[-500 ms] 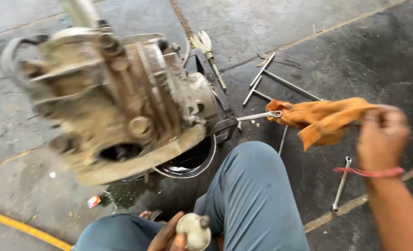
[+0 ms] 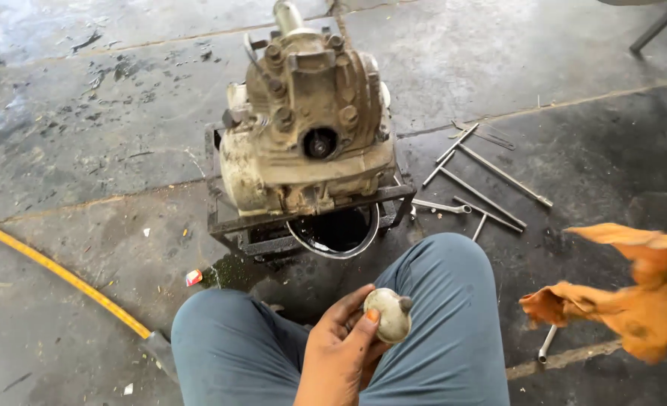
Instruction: The person sits on the floor in front of a motorcycle engine on a stand, wipes a small metal engine cover with an orange cloth, fits the cover onto the engine, and uses wrenches to tighten bolts on the engine case.
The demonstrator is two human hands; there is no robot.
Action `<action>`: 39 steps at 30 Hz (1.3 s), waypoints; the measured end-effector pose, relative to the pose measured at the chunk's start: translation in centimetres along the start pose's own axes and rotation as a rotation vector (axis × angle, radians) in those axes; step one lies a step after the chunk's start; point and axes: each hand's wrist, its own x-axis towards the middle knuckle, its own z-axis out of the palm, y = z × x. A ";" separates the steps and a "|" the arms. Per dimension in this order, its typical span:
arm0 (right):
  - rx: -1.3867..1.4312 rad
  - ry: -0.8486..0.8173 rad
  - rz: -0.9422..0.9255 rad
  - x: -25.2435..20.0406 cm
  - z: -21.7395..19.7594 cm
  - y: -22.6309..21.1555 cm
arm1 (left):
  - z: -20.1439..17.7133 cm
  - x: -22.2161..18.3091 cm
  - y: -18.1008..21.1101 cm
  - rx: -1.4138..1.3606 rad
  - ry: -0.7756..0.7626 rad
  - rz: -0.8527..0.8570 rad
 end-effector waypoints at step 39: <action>1.988 -0.329 0.037 -25.3 2.4 -42.2 | 2.2 -3.2 -7.1 0.597 0.107 0.400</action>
